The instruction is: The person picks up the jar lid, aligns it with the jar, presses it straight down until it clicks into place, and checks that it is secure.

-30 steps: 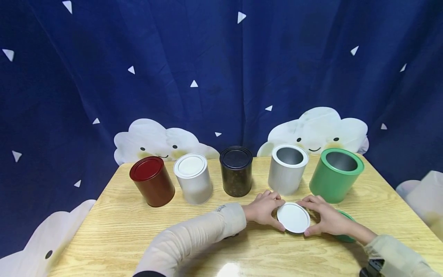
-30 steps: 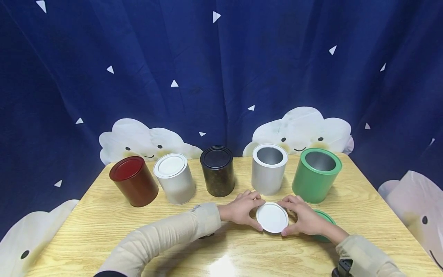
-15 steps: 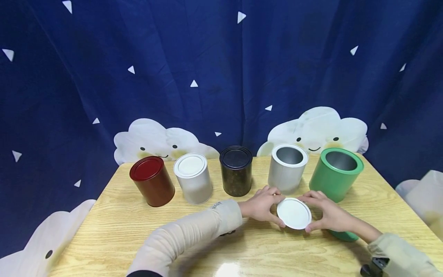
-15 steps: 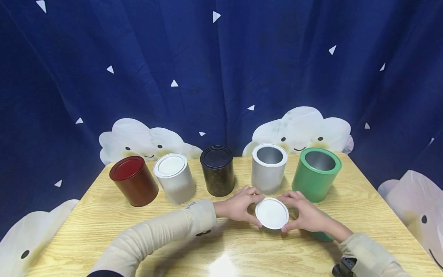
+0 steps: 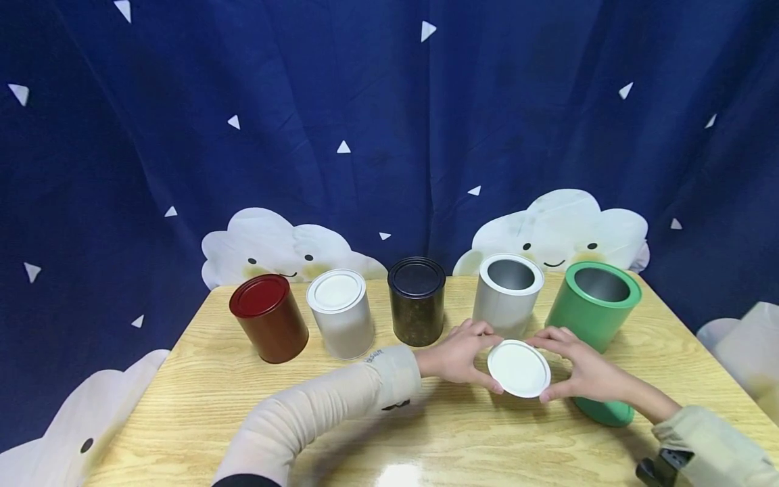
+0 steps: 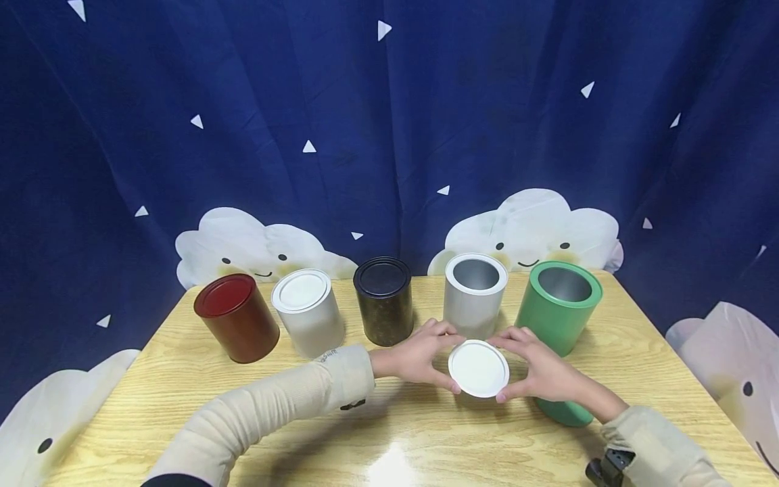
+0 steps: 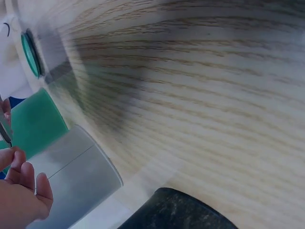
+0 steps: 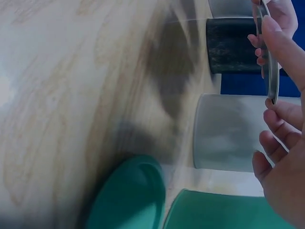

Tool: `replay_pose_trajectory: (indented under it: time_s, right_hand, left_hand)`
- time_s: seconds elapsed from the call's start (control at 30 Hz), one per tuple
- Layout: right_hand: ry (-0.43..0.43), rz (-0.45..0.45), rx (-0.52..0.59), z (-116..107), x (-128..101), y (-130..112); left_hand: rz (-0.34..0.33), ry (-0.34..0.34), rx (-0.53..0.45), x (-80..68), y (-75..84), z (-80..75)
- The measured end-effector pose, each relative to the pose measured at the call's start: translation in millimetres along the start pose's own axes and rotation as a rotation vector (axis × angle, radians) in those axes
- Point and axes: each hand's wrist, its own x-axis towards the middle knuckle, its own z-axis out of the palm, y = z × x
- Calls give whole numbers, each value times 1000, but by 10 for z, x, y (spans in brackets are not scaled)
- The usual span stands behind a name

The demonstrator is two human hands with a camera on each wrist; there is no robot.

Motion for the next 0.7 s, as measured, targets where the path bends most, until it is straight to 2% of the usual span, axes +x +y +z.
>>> replay_pose_trajectory:
  time_s: [0.4,0.7]
  right_hand:
    - [13,-50,-10,-187,102,-41]
    - [10,-50,-24,-292,163,-86]
  left_hand:
    - [7,60,-105,-31,54,-181]
    - [25,89,-108,-21,61,-294]
